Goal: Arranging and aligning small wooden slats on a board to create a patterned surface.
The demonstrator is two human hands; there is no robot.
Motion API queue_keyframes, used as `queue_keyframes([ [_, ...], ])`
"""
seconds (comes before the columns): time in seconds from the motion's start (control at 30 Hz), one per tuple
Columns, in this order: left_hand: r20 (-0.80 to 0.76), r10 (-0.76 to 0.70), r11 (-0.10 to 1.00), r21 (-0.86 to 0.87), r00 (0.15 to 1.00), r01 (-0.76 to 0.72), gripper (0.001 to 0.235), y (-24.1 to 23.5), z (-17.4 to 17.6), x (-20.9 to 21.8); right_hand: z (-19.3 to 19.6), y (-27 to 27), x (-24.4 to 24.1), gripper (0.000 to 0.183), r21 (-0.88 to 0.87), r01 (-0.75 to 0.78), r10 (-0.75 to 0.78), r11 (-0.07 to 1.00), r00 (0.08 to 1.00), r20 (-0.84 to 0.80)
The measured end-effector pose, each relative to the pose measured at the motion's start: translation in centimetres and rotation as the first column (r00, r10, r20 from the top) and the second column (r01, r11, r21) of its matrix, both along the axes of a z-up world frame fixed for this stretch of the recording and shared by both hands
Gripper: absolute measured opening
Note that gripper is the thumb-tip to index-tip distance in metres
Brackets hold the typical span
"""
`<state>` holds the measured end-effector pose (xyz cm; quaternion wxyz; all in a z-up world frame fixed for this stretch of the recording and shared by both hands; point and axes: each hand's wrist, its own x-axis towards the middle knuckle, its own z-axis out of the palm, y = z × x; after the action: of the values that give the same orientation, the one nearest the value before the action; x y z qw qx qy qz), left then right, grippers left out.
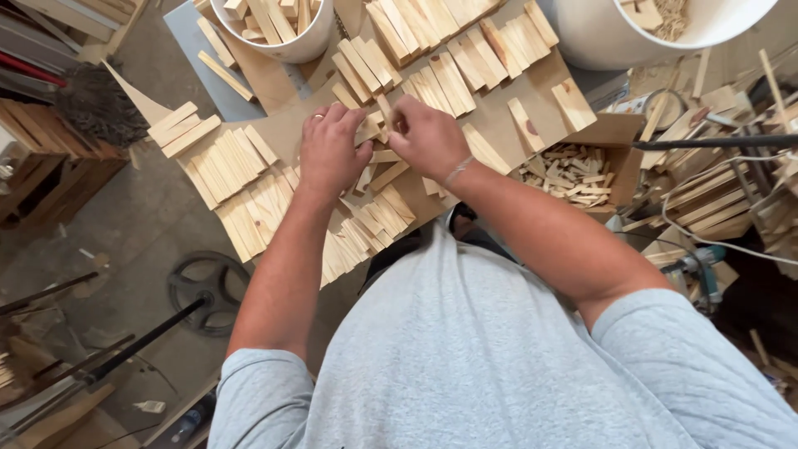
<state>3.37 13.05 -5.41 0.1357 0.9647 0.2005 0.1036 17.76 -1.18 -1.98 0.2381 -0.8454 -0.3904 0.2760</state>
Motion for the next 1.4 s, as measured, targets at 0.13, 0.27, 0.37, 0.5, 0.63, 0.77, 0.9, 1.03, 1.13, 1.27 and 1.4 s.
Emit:
queue_keyframes([
  [0.13,0.026,-0.012,1.0,-0.016,1.0,0.013,0.047,0.6,-1.7,0.0,-1.5,-4.2,1.6,0.034,0.197,0.335,-0.112,0.921,0.714,-0.691],
  [0.27,0.053,-0.018,0.999,-0.049,0.998,0.021,0.045,0.6,-1.5,0.3,0.0,-8.8,2.6,0.021,0.101,0.568,-0.032,0.817,0.218,-0.975],
  [0.37,0.115,-0.023,0.995,-0.092,0.993,0.033,0.046,0.2,0.0,0.2,1.0,-12.1,2.9,0.021,0.081,0.618,0.01,0.782,0.118,-0.993],
  [0.5,0.216,-0.007,0.991,-0.129,0.976,0.036,0.051,-0.9,2.3,-0.3,2.4,-16.4,3.0,0.031,0.073,0.651,-0.226,0.755,0.363,-0.904],
  [0.63,0.216,-0.025,0.986,-0.157,0.976,0.059,0.051,-2.3,2.2,-0.5,1.1,-19.1,5.0,0.007,0.104,0.776,-0.604,0.622,0.561,-0.566],
  [0.77,0.276,-0.111,0.972,-0.171,0.955,0.163,0.049,-4.2,3.8,1.0,-2.3,-19.8,7.6,0.015,0.194,0.871,-0.665,0.452,0.474,-0.577],
  [0.9,0.331,-0.176,0.947,-0.2,0.927,0.251,0.047,-5.6,4.7,2.8,-3.4,-19.6,8.2,0.024,0.173,0.832,-0.644,0.526,0.523,-0.557],
  [1.03,0.325,-0.146,0.945,-0.234,0.934,0.229,0.05,-6.7,5.1,2.6,-3.2,-21.0,7.8,0.031,0.197,0.751,-0.618,0.63,0.639,-0.458],
  [1.13,0.33,-0.135,0.922,-0.304,0.934,0.241,0.047,-7.4,5.2,2.3,-4.8,-22.1,7.9,0.034,0.208,0.62,-0.581,0.757,0.783,-0.221],
  [1.27,0.307,-0.112,0.904,-0.364,0.945,0.226,0.047,-8.0,4.7,1.6,-6.0,-22.2,8.0,0.028,0.276,0.524,-0.547,0.806,0.837,0.008],
  [1.4,0.297,-0.107,0.865,-0.443,0.949,0.236,0.048,-8.1,5.3,1.4,-6.2,-21.8,8.1,0.027,0.291,0.536,-0.558,0.793,0.83,-0.009],
])
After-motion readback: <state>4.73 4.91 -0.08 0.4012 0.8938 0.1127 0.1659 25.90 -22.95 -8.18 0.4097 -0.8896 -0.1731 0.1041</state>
